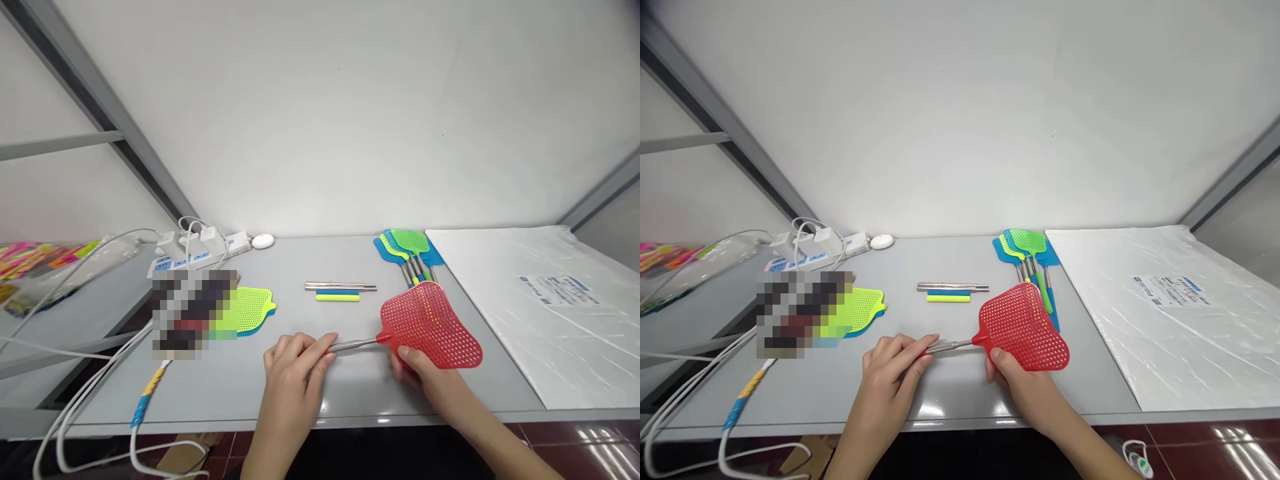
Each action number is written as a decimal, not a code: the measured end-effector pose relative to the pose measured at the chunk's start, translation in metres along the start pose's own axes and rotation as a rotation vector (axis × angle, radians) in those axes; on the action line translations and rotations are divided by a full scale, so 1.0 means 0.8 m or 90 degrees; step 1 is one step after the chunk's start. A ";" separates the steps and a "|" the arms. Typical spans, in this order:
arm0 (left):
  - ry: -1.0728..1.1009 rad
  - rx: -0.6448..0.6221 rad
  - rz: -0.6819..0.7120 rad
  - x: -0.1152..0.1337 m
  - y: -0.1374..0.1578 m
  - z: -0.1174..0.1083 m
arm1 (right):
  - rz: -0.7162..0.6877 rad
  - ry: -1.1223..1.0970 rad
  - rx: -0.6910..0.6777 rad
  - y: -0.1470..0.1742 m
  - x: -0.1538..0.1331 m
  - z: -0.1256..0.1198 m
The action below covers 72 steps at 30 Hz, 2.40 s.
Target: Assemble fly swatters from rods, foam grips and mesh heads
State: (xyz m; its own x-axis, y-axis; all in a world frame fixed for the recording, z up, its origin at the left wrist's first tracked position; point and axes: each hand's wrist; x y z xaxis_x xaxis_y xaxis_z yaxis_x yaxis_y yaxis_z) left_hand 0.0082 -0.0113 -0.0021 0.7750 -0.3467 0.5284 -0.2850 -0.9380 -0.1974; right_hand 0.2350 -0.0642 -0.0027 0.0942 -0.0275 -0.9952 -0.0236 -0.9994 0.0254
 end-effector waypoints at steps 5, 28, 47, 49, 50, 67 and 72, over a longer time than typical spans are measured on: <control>-0.020 -0.007 0.053 0.009 -0.006 -0.011 | -0.100 0.058 -0.021 0.006 -0.005 -0.014; 0.068 -0.191 0.093 0.055 -0.029 0.009 | -0.130 0.006 0.199 -0.009 -0.047 -0.037; 0.069 -0.134 0.034 0.082 -0.034 0.005 | -0.119 -0.071 0.201 -0.032 -0.047 -0.036; 0.023 -0.063 0.073 0.079 -0.035 0.012 | -0.117 -0.049 0.193 -0.038 -0.051 -0.036; 0.014 -0.038 0.087 0.078 -0.035 0.014 | -0.123 -0.034 0.189 -0.040 -0.053 -0.037; 0.768 -0.664 -0.264 0.075 -0.030 -0.006 | -0.158 0.038 0.042 -0.046 -0.096 -0.032; 0.819 -0.623 -0.235 0.081 -0.029 0.002 | -0.149 0.007 0.076 -0.048 -0.095 -0.022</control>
State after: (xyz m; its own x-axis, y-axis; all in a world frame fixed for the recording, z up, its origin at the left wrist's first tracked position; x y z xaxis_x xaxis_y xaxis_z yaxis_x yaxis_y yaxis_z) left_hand 0.0655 -0.0122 0.0353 0.0765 0.5723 0.8164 -0.8131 -0.4381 0.3833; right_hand 0.2466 -0.0238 0.0735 0.1221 0.2040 -0.9713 -0.1163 -0.9690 -0.2181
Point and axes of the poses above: each hand's wrist, its own y-axis away from the middle knuckle, its own z-axis out of the palm, x = y × z, and after that the axes turned 9 degrees about -z, right-handed
